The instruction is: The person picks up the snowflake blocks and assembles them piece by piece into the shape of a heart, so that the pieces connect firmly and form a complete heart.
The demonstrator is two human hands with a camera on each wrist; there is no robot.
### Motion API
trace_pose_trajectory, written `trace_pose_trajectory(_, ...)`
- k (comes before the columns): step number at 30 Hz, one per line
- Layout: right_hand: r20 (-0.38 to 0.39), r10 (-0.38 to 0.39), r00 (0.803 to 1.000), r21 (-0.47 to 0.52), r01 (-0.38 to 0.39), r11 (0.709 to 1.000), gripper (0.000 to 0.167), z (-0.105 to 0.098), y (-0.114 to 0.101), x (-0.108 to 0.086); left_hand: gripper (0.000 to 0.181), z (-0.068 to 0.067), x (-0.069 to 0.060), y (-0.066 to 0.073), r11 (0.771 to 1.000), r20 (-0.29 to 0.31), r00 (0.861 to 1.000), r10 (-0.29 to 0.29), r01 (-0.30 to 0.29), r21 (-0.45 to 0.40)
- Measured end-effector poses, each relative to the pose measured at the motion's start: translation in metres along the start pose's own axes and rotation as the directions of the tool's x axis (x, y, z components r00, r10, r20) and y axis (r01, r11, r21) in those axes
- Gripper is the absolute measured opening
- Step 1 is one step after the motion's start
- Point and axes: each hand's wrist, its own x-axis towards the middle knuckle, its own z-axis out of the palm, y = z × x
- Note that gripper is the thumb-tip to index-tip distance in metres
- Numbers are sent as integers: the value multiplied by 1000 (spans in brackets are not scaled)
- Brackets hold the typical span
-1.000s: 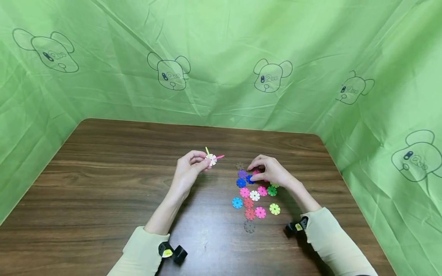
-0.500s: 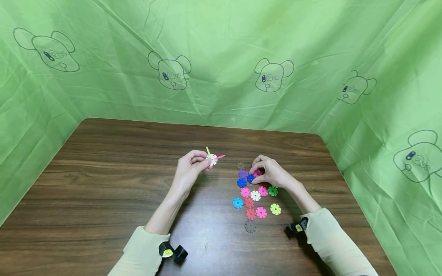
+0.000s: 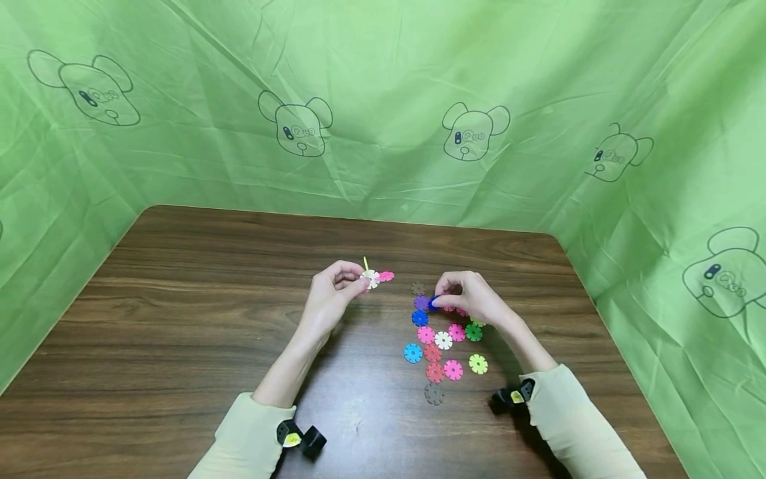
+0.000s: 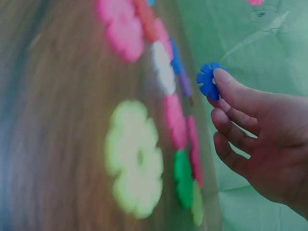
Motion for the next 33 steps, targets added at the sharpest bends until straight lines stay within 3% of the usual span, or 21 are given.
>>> trace_pose_trajectory(5, -114, -14, 993, 154, 32, 987, 9, 2, -18, 1, 17, 2, -1, 1, 994, -27, 998, 64, -61, 93)
trace_pose_trajectory(9, -186, -19, 982, 307, 76, 949, 8, 6, -35, 3, 15, 3, -2, 2, 978, -43, 992, 119, -110, 175)
trace_pose_trajectory(12, -230, -38, 972, 363, 122, 924, 9, 9, -47, 3, 14, 3, -3, 3, 970, -44, 989, 141, -129, 206)
trace_pose_trajectory(22, -301, -62, 952, 354, 172, 919, 9, 19, -69, 2, 12, 7, -4, 4, 958, -46, 982, 184, -169, 233)
trace_pose_trajectory(33, -319, -47, 947, 352, 164, 921, 8, 28, -68, 4, 11, 7, -4, 1, 961, -39, 985, 170, -156, 229)
